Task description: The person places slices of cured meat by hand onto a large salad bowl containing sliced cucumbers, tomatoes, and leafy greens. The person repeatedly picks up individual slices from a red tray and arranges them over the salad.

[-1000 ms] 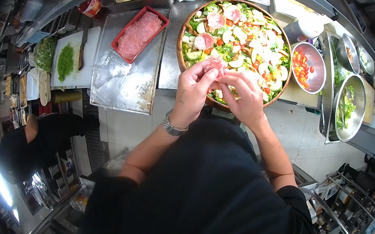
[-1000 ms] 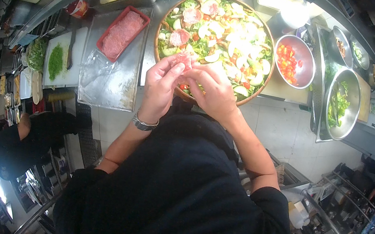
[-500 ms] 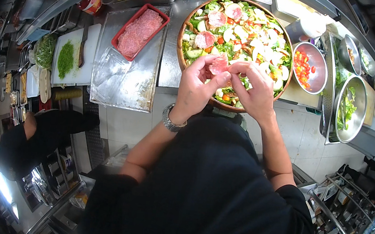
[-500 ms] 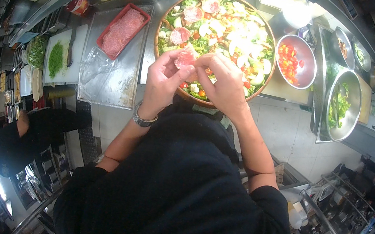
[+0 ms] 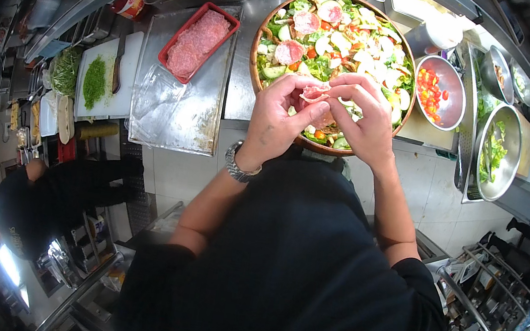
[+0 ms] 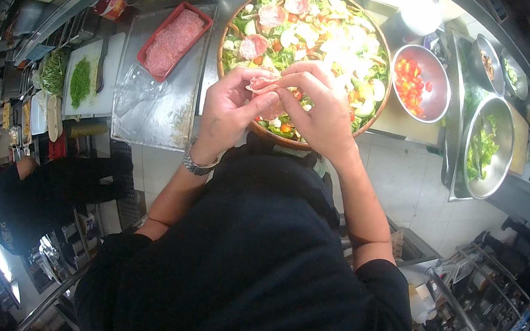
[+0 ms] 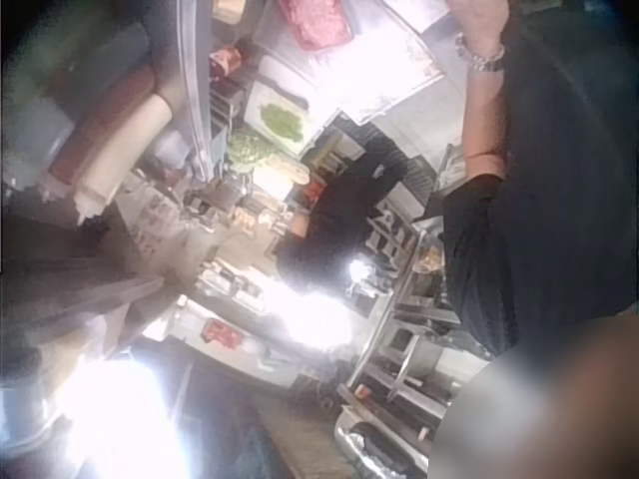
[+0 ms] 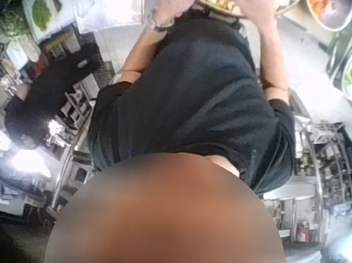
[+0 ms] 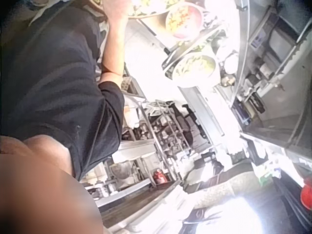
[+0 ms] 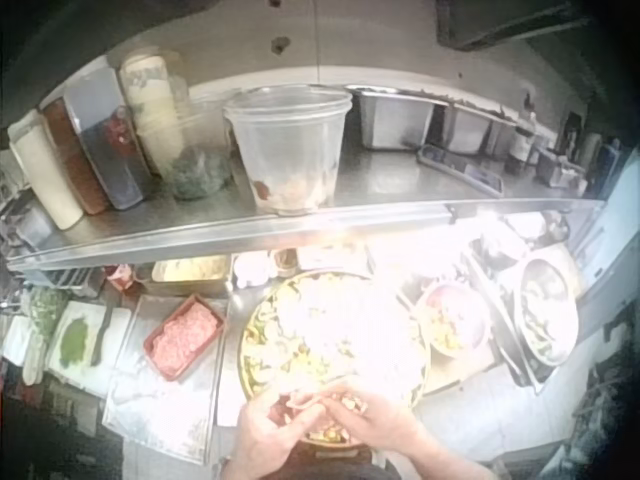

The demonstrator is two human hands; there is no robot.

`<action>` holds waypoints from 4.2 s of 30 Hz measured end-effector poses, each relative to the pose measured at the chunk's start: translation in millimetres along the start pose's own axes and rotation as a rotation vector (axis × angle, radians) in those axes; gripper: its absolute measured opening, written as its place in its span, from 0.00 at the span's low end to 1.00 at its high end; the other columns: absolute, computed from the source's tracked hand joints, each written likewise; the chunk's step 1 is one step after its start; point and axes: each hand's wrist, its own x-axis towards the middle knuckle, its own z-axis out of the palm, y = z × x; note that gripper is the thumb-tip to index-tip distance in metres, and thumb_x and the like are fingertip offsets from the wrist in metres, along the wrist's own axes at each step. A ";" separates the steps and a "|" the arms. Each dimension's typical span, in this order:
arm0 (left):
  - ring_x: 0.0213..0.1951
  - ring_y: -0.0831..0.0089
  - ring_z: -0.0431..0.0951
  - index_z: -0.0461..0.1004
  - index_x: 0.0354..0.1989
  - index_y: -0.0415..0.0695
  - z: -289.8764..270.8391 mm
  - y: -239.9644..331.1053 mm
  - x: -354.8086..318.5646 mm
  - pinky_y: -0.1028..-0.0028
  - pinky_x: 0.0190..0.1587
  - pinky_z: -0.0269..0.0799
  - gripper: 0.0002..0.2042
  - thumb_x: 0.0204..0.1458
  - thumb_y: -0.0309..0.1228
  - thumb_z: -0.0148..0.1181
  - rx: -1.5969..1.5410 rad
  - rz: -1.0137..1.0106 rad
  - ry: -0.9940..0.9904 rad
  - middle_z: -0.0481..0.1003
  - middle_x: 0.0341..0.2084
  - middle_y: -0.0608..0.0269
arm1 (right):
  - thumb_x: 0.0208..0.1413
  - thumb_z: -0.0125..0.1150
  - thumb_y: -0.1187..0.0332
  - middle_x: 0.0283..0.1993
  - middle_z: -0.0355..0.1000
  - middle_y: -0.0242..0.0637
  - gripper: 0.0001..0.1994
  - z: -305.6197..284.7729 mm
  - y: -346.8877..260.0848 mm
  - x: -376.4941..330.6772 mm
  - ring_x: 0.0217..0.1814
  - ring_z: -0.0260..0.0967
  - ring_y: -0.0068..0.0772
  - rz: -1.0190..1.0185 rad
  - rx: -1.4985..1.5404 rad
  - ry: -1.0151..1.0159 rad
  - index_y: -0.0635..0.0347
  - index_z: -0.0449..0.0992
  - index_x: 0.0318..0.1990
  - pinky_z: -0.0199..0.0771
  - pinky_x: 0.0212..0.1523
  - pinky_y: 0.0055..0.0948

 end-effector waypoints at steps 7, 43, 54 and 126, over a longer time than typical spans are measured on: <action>0.31 0.79 0.75 0.81 0.43 0.39 -3.1 1.7 3.4 0.77 0.35 0.74 0.10 0.54 0.24 0.71 0.152 0.157 -0.044 0.75 0.34 0.64 | 0.54 0.68 0.77 0.41 0.82 0.37 0.05 3.5 8.3 -15.7 0.41 0.79 0.32 0.201 0.249 0.003 0.61 0.79 0.37 0.78 0.45 0.30; 0.34 0.80 0.80 0.83 0.44 0.36 32.9 33.9 0.6 0.77 0.39 0.76 0.08 0.59 0.21 0.61 0.155 -0.015 0.020 0.81 0.33 0.61 | 0.54 0.71 0.73 0.52 0.78 0.37 0.06 -43.3 -0.5 -14.8 0.53 0.78 0.39 -0.061 -0.066 -0.177 0.59 0.83 0.38 0.78 0.51 0.37; 0.35 0.71 0.82 0.79 0.46 0.39 38.8 22.1 -2.2 0.70 0.42 0.78 0.12 0.52 0.22 0.67 0.424 0.145 0.080 0.82 0.33 0.58 | 0.53 0.72 0.77 0.40 0.81 0.36 0.05 -37.4 17.0 -20.4 0.41 0.80 0.33 0.007 -0.002 -0.094 0.60 0.80 0.36 0.79 0.42 0.30; 0.48 0.55 0.66 0.86 0.41 0.54 57.6 -52.5 15.6 0.54 0.56 0.62 0.10 0.49 0.36 0.72 1.121 0.329 0.005 0.70 0.44 0.58 | 0.47 0.75 0.70 0.28 0.66 0.32 0.08 -28.1 96.9 -53.8 0.34 0.68 0.36 0.040 -0.263 -0.188 0.49 0.86 0.36 0.69 0.36 0.38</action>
